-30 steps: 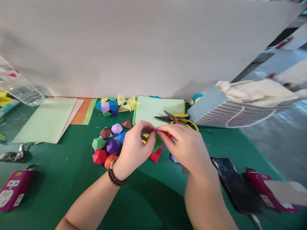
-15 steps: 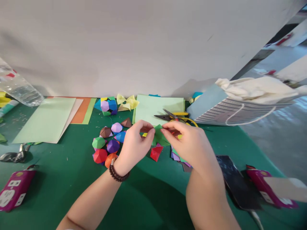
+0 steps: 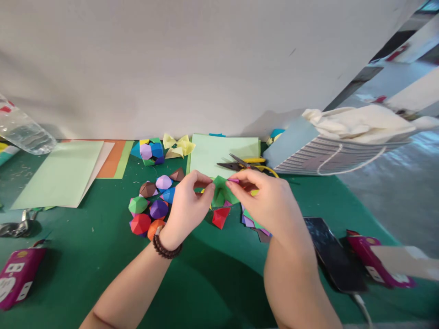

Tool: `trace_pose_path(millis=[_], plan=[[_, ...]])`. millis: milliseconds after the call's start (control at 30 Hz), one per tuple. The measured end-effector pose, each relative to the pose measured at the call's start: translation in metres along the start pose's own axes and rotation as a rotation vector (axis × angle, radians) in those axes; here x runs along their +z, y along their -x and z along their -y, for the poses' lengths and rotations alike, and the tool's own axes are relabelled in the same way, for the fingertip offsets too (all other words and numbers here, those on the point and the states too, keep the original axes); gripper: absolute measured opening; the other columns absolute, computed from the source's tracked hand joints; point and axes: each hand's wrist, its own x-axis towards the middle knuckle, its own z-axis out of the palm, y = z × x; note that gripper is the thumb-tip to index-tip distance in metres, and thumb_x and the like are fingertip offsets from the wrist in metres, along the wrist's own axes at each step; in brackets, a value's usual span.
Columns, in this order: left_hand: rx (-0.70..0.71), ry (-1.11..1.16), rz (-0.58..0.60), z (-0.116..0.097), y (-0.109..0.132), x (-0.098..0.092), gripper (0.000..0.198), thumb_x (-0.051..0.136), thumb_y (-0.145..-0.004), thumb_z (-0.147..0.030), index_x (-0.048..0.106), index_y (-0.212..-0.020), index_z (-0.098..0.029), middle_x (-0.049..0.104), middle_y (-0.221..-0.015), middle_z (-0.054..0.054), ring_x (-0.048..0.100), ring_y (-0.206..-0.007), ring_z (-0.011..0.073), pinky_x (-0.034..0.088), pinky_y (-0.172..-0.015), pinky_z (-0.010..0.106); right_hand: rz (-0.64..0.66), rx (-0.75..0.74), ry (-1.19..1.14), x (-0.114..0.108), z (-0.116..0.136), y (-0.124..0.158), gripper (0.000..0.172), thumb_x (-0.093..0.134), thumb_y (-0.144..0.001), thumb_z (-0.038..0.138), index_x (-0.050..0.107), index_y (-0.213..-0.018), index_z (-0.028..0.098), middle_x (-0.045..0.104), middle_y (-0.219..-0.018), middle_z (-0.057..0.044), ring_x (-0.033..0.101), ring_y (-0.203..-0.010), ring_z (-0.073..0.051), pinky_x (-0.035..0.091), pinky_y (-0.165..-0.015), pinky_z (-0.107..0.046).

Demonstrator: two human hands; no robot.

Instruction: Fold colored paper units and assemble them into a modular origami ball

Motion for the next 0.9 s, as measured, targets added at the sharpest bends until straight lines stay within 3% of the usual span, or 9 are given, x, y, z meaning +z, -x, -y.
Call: trace_pose_path(millis=[100,200,300,400,500,667,833,900], plan=[[-0.004,-0.055,0.098,-0.0002,0.0002,-0.0012,0.018,0.058,-0.08,-0.012,0.063,-0.096,-0.017,0.07,-0.098,0.007,0.068,-0.083,0.0148,0.054,-0.056,0.018,0.063,-0.047,0.069,-0.0009,0.0011,-0.0006,0.01,0.062,-0.087,0.025,0.071,-0.085,0.022,0.077,-0.076,-0.001,0.071,-0.067,-0.02,0.05,-0.06,-0.029],[0.004,-0.146,0.149,0.0003,-0.0004,-0.0024,0.015,0.059,-0.082,-0.017,0.068,-0.094,-0.018,0.071,-0.086,0.004,0.064,-0.067,0.012,0.051,-0.051,0.019,0.1,-0.072,0.076,-0.0003,0.003,-0.0016,0.011,0.062,-0.088,0.024,0.072,-0.086,0.022,0.077,-0.078,-0.001,0.071,-0.068,-0.02,0.05,-0.06,-0.029],[-0.006,-0.176,0.104,0.0005,-0.0006,-0.0023,0.011,0.058,-0.085,-0.023,0.068,-0.083,-0.017,0.065,-0.068,0.0,0.048,-0.044,0.0068,0.039,-0.04,0.018,0.085,-0.055,-0.006,0.0008,0.0029,-0.0022,0.012,0.063,-0.087,0.025,0.072,-0.094,0.022,0.079,-0.086,-0.003,0.074,-0.077,-0.022,0.054,-0.068,-0.032],[-0.012,-0.128,0.045,-0.0013,0.0001,-0.0015,0.013,0.056,-0.086,-0.023,0.065,-0.08,-0.017,0.065,-0.067,0.0,0.042,-0.04,0.0052,0.034,-0.037,0.018,0.076,-0.019,-0.046,0.0011,0.001,-0.0018,0.013,0.065,-0.086,0.026,0.072,-0.096,0.021,0.079,-0.085,-0.003,0.075,-0.078,-0.023,0.055,-0.069,-0.033],[-0.012,-0.109,0.051,-0.0037,0.0007,-0.0012,0.01,0.057,-0.086,-0.022,0.065,-0.082,-0.017,0.067,-0.071,0.0,0.043,-0.041,0.0055,0.035,-0.037,0.017,0.062,-0.01,-0.028,0.0006,-0.0001,-0.0011,0.01,0.063,-0.086,0.024,0.072,-0.089,0.021,0.078,-0.078,-0.002,0.073,-0.068,-0.021,0.052,-0.062,-0.031],[0.026,-0.13,0.094,-0.0025,0.0003,-0.0015,0.011,0.059,-0.086,-0.024,0.068,-0.091,-0.019,0.072,-0.086,0.003,0.063,-0.064,0.0121,0.048,-0.048,0.019,0.099,-0.041,0.029,-0.0012,0.0022,-0.0012,0.009,0.063,-0.087,0.024,0.071,-0.082,0.022,0.077,-0.077,-0.001,0.07,-0.064,-0.018,0.047,-0.058,-0.028],[0.043,-0.148,0.13,-0.0029,-0.0003,-0.0044,0.012,0.056,-0.088,-0.021,0.067,-0.083,-0.019,0.068,-0.074,0.0,0.056,-0.057,0.0103,0.043,-0.047,0.02,0.132,-0.029,0.005,-0.0012,0.005,-0.0018,0.009,0.063,-0.087,0.022,0.07,-0.083,0.022,0.076,-0.074,0.001,0.068,-0.063,-0.016,0.044,-0.058,-0.027],[0.049,-0.156,0.138,-0.0047,-0.0002,-0.0056,0.011,0.056,-0.088,-0.02,0.066,-0.084,-0.019,0.068,-0.076,0.0,0.06,-0.063,0.012,0.045,-0.05,0.02,0.14,-0.025,-0.006,-0.0012,0.0051,-0.0018,0.009,0.062,-0.087,0.021,0.07,-0.084,0.022,0.075,-0.075,0.002,0.067,-0.064,-0.016,0.044,-0.058,-0.027]])
